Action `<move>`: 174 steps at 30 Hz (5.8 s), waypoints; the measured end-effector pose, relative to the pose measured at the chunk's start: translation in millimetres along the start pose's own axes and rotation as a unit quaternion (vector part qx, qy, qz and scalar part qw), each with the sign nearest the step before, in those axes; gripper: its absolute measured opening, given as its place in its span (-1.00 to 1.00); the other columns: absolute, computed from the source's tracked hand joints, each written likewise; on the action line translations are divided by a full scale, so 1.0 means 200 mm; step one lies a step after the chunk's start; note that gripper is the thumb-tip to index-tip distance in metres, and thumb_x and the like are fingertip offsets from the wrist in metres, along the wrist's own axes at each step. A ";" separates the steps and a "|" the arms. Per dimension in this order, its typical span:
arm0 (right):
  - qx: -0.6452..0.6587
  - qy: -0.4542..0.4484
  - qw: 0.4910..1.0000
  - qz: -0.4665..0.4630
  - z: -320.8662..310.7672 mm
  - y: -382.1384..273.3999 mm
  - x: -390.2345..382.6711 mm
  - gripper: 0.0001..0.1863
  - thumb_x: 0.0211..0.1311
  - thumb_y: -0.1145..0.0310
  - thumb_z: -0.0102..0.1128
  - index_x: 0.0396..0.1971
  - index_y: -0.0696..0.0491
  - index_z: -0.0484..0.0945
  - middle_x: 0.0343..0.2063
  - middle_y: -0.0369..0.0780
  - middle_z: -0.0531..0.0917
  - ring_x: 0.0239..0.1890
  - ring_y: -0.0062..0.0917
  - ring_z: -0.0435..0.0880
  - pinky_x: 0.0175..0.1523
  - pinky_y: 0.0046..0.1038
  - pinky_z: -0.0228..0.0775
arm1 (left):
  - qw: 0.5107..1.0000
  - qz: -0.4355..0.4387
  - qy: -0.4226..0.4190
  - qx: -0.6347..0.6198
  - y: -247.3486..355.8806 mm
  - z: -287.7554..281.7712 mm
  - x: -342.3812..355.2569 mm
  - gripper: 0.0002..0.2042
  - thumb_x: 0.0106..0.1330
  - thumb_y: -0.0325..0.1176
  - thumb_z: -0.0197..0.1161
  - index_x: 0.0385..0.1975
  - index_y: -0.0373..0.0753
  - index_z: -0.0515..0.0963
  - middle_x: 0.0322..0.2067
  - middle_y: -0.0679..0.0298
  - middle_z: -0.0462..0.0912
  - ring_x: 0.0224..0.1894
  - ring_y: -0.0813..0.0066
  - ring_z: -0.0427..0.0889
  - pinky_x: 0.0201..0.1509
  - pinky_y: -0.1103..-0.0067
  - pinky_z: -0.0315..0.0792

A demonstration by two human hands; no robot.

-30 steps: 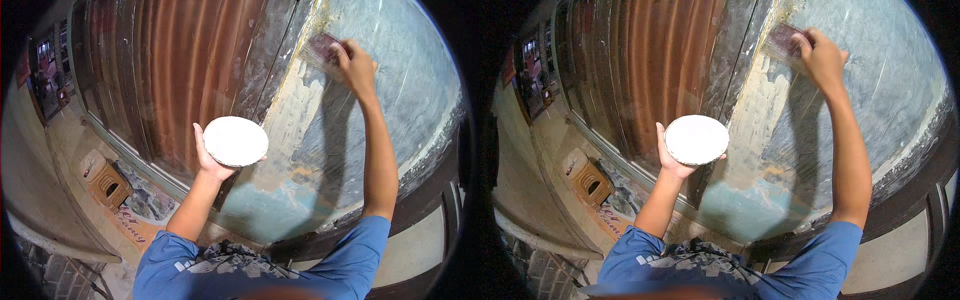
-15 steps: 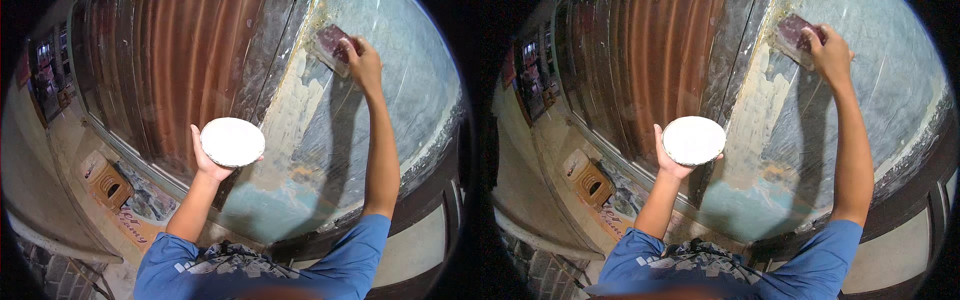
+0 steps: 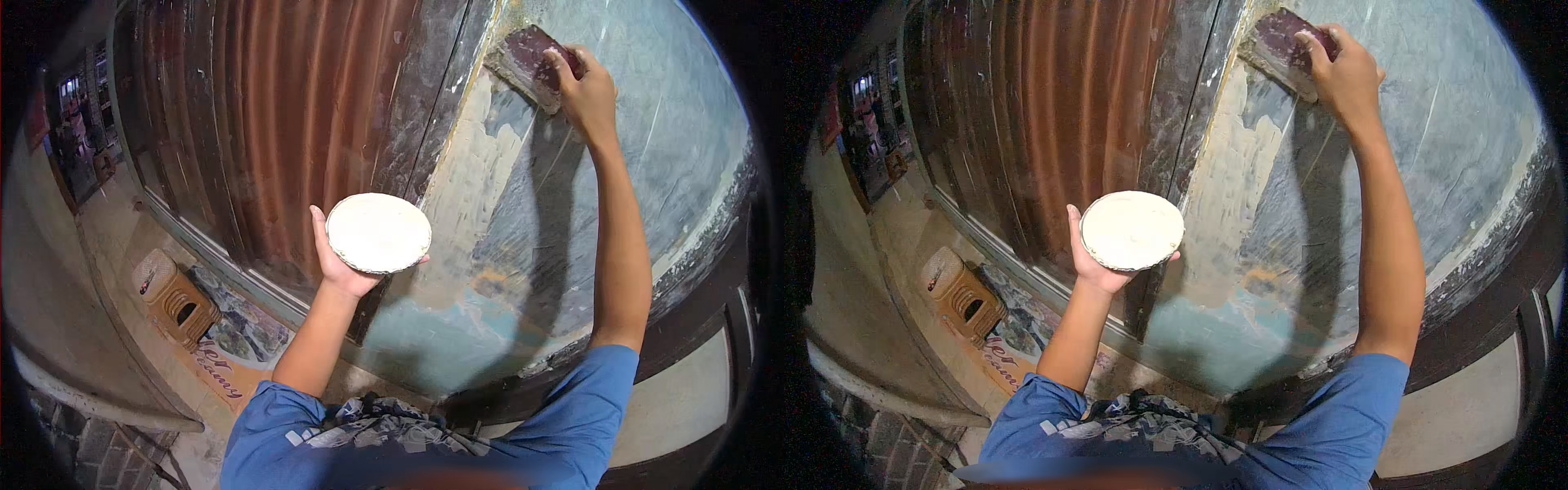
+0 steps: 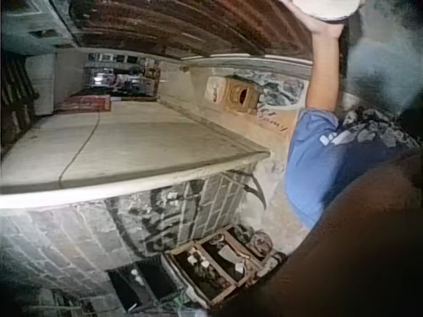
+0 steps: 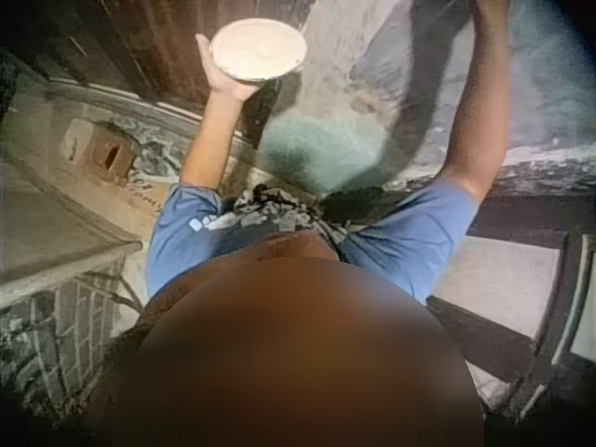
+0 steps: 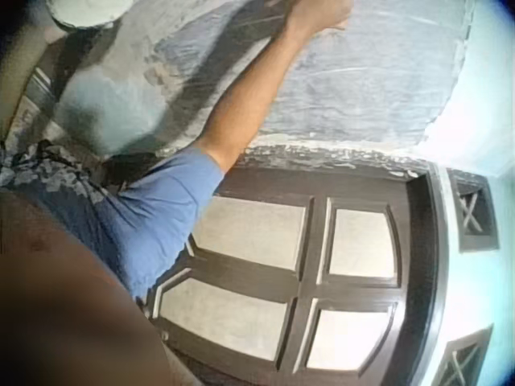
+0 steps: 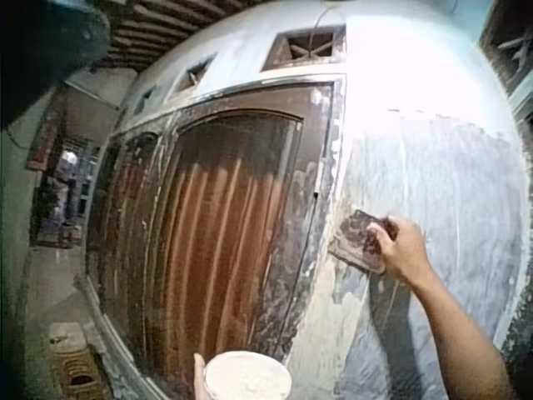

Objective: The person applies putty to a wall using a putty knife, smoothing the surface.

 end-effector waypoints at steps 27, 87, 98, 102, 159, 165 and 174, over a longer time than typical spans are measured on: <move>0.261 -0.473 0.805 0.246 0.26 -0.05 -0.96 -0.65 0.28 0.21 0.37 -0.29 0.28 0.68 -0.49 -0.25 0.70 -0.50 -0.66 0.58 -0.35 -0.52 0.44 | 0.998 -0.043 -0.034 0.035 -0.38 0.22 -0.05 -0.01 0.28 0.56 -0.31 0.39 -0.27 0.23 0.37 -0.15 0.27 0.30 -0.38 0.34 0.12 -0.50 0.23; -0.036 -0.070 0.996 -0.044 0.03 0.00 -0.20 -0.69 0.34 0.01 0.23 -0.15 -0.08 0.68 -0.35 -0.22 0.78 -0.28 -0.29 0.73 0.02 -0.21 0.24 | 1.000 -0.011 -0.018 0.008 -0.26 0.05 0.21 -0.03 0.26 0.56 -0.24 0.37 -0.22 0.26 0.38 -0.13 0.24 0.31 -0.43 0.29 0.13 -0.58 0.12; -0.051 -0.041 0.997 -0.052 0.00 0.01 -0.16 -0.70 0.35 0.01 0.22 -0.15 -0.10 0.69 -0.34 -0.21 0.78 -0.28 -0.24 0.74 0.02 -0.13 0.26 | 1.000 -0.002 0.007 0.018 -0.22 0.01 0.21 -0.04 0.25 0.57 -0.23 0.37 -0.20 0.27 0.36 -0.12 0.27 0.31 -0.42 0.29 0.12 -0.58 0.14; -0.012 -0.084 0.995 -0.048 0.01 -0.02 -0.18 -0.70 0.35 0.01 0.22 -0.15 -0.09 0.69 -0.32 -0.21 0.79 -0.26 -0.25 0.74 0.04 -0.12 0.26 | 1.000 -0.003 0.000 0.022 -0.21 0.02 0.19 -0.04 0.24 0.57 -0.23 0.36 -0.18 0.28 0.34 -0.12 0.30 0.29 -0.41 0.32 0.12 -0.57 0.16; 0.021 -0.159 0.987 -0.001 0.10 0.05 -0.12 -0.64 0.34 -0.06 0.21 -0.11 -0.11 0.69 -0.28 -0.23 0.78 -0.17 -0.30 0.73 0.10 -0.08 0.23 | 1.000 0.007 0.026 0.009 -0.16 -0.08 0.16 0.01 0.17 0.64 -0.22 0.35 -0.17 0.27 0.32 -0.09 0.32 0.26 -0.39 0.37 0.09 -0.55 0.23; -0.084 -0.115 0.989 -0.035 0.10 0.02 -0.12 -0.64 0.33 -0.06 0.22 -0.11 -0.12 0.70 -0.27 -0.24 0.79 -0.18 -0.26 0.73 0.06 -0.08 0.19 | 1.000 0.011 0.024 0.016 -0.16 -0.08 0.17 -0.02 0.21 0.60 -0.22 0.33 -0.20 0.29 0.31 -0.07 0.33 0.26 -0.32 0.39 0.09 -0.51 0.27; -0.081 -0.147 0.985 -0.049 0.12 0.00 -0.19 -0.64 0.32 -0.05 0.23 -0.17 -0.07 0.70 -0.33 -0.20 0.77 -0.18 -0.28 0.72 0.09 -0.10 0.24 | 1.000 0.013 0.018 0.010 -0.13 -0.09 0.14 -0.03 0.22 0.60 -0.24 0.33 -0.18 0.30 0.29 -0.10 0.36 0.24 -0.35 0.41 0.06 -0.53 0.27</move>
Point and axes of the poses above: each hand's wrist, its own x-axis towards the middle knuckle, its own z-axis out of the palm, y = z × x, the point moved 9 cm from there along x, towards the middle knuckle
